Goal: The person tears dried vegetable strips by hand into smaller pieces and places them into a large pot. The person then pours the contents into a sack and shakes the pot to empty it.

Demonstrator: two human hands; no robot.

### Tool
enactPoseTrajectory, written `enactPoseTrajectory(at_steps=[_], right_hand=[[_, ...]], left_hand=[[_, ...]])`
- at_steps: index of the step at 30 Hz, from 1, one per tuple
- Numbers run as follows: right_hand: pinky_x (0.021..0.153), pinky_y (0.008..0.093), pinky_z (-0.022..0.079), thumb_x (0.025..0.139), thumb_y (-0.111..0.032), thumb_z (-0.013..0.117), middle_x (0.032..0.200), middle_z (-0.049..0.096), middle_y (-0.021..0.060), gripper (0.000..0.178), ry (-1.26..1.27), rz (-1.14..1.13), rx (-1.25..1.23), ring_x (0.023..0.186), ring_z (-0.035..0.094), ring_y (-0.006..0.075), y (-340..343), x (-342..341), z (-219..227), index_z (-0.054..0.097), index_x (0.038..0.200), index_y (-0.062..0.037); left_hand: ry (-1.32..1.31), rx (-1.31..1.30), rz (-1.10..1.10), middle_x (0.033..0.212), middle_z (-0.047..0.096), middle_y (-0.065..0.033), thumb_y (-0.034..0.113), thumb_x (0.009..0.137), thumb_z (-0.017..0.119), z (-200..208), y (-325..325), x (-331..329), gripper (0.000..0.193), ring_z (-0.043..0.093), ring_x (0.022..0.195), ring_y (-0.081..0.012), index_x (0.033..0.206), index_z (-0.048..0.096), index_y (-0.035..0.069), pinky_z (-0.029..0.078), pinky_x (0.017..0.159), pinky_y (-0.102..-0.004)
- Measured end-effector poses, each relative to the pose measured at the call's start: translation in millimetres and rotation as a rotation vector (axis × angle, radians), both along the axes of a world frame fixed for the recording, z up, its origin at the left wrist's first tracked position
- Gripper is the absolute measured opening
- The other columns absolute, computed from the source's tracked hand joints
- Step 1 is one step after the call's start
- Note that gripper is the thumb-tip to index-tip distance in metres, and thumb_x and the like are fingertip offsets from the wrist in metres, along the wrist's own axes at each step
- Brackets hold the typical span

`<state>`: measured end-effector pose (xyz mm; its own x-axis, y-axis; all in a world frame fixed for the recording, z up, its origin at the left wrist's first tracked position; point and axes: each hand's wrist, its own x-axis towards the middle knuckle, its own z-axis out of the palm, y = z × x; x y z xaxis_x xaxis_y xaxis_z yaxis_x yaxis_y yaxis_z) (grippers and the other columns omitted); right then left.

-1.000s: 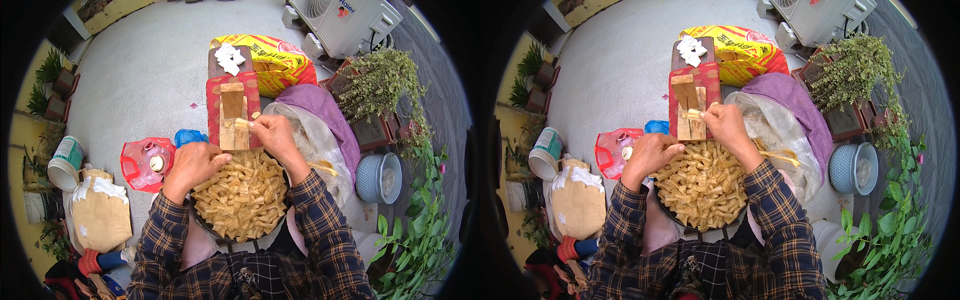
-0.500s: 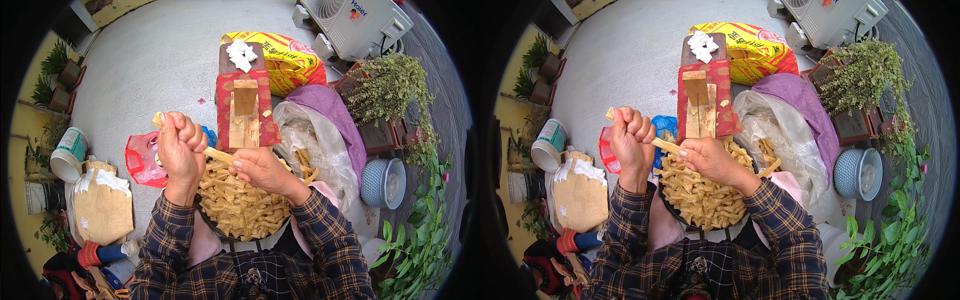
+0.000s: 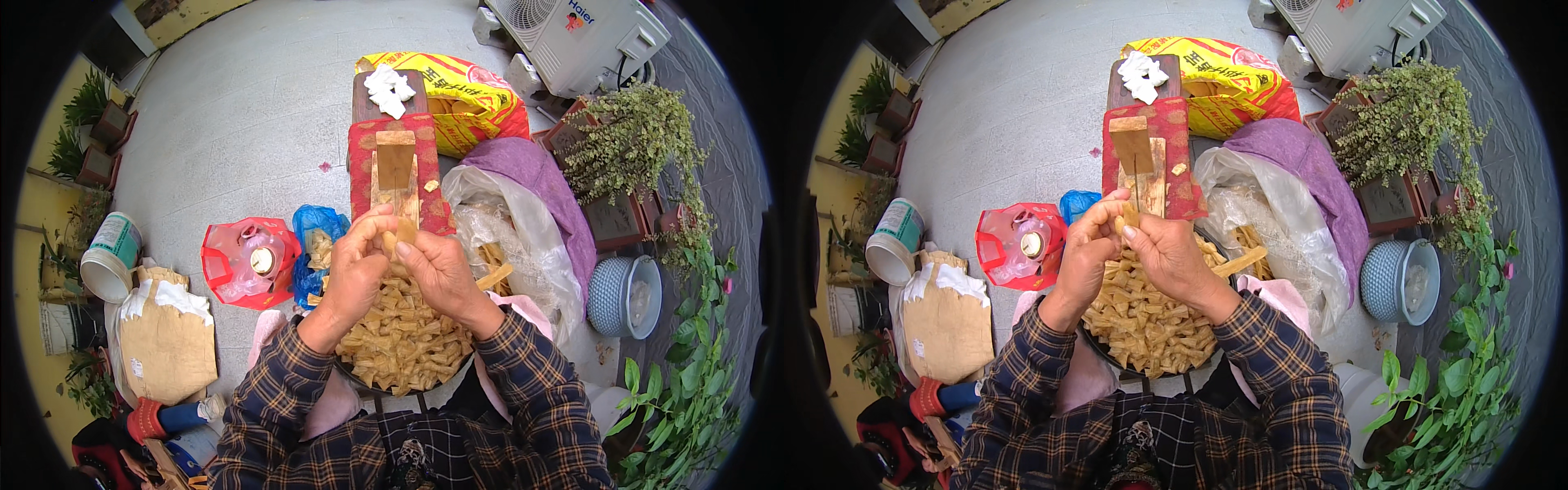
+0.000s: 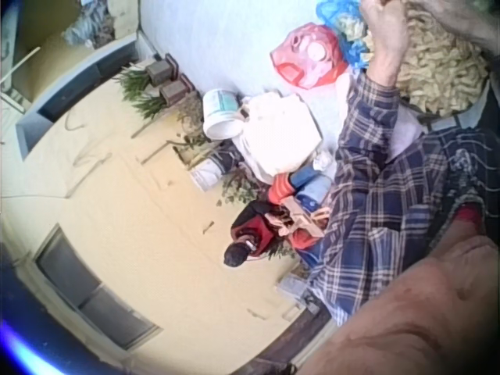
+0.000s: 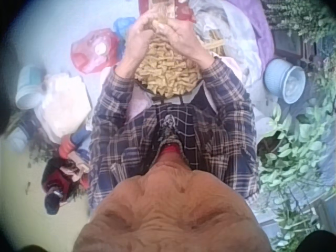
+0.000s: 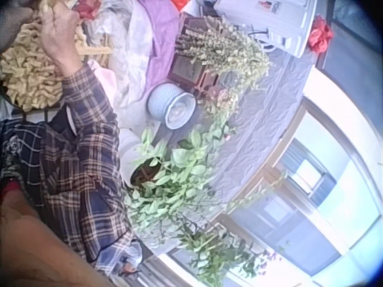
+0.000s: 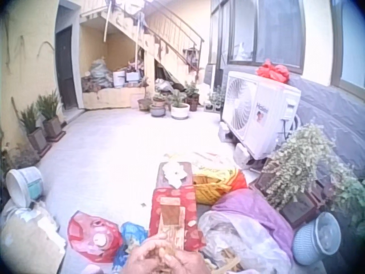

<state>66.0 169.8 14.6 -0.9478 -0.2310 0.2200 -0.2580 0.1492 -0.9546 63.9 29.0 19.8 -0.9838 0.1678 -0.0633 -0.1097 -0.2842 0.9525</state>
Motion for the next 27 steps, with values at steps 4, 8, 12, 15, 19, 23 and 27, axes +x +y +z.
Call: enactPoseTrajectory(at_steps=[4,8,12,15,19,23,27], right_hand=[[0.040,0.0191,0.025,0.093,-0.025,0.046,0.052,0.035,-0.0072,0.027,-0.886,0.227,-0.519,0.042,0.031,0.0037,12,-4,14,0.050,0.070,-0.0106],[0.036,0.0200,0.021,0.090,-0.024,0.050,0.052,0.035,-0.0070,0.024,-1.055,0.545,-0.628,0.041,0.030,0.0032,26,-13,4,0.049,0.070,-0.0103],[0.038,0.0178,0.024,0.084,-0.017,0.060,0.056,0.043,-0.0058,0.016,-0.691,0.379,-0.306,0.044,0.034,0.0022,21,-12,17,0.052,0.073,-0.0081],[0.040,0.0168,0.025,0.082,-0.014,0.064,0.059,0.046,-0.0054,0.013,-0.580,0.283,-0.336,0.046,0.036,0.0015,18,-10,16,0.056,0.078,-0.0048],[0.041,0.0167,0.026,0.083,-0.016,0.064,0.062,0.048,-0.0052,0.017,-0.722,0.424,-0.461,0.047,0.036,0.0006,26,-11,14,0.060,0.088,-0.0011],[0.040,0.0167,0.025,0.085,-0.018,0.062,0.063,0.049,-0.0051,0.020,-0.763,0.451,-0.563,0.047,0.036,0.0004,28,-11,9,0.062,0.094,-0.0003],[0.044,0.0166,0.028,0.087,-0.017,0.058,0.064,0.048,-0.0060,0.018,-0.635,0.373,-0.461,0.051,0.038,0.0004,26,-11,7,0.062,0.092,-0.0003]], left_hand=[[0.417,-0.663,0.127,0.111,0.051,-0.0193,-0.004,0.063,0.050,5,-2,0,0.006,0.056,0.084,-0.0237,0.067,0.049,0.001,0.045,0.066,-0.0319],[0.924,-0.576,0.056,0.077,0.056,-0.0159,-0.005,0.065,0.048,9,-4,-5,0.007,0.054,0.065,-0.0311,0.069,0.049,0.002,0.044,0.059,-0.0342],[0.651,-0.591,0.074,0.061,0.049,-0.0107,-0.004,0.071,0.049,-1,-7,1,0.006,0.047,0.049,-0.0221,0.072,0.047,0.001,0.038,0.047,-0.0301],[0.402,-0.469,0.065,0.060,0.046,-0.0071,-0.004,0.073,0.049,-3,-7,2,0.006,0.044,0.051,-0.0150,0.073,0.046,0.002,0.037,0.047,-0.0280],[0.397,-0.736,0.253,0.059,0.044,-0.0038,-0.003,0.070,0.056,3,-9,-3,0.013,0.041,0.051,-0.0104,0.072,0.044,0.003,0.035,0.047,-0.0249],[0.506,-0.732,0.144,0.061,0.049,-0.0056,-0.001,0.067,0.061,-7,-18,-6,0.017,0.047,0.050,-0.0105,0.068,0.044,0.002,0.037,0.045,-0.0252],[0.510,-0.667,-0.079,0.058,0.052,-0.0075,0.009,0.070,0.067,13,-21,-8,0.020,0.050,0.049,-0.0120,0.065,0.050,0.001,0.038,0.045,-0.0263]])
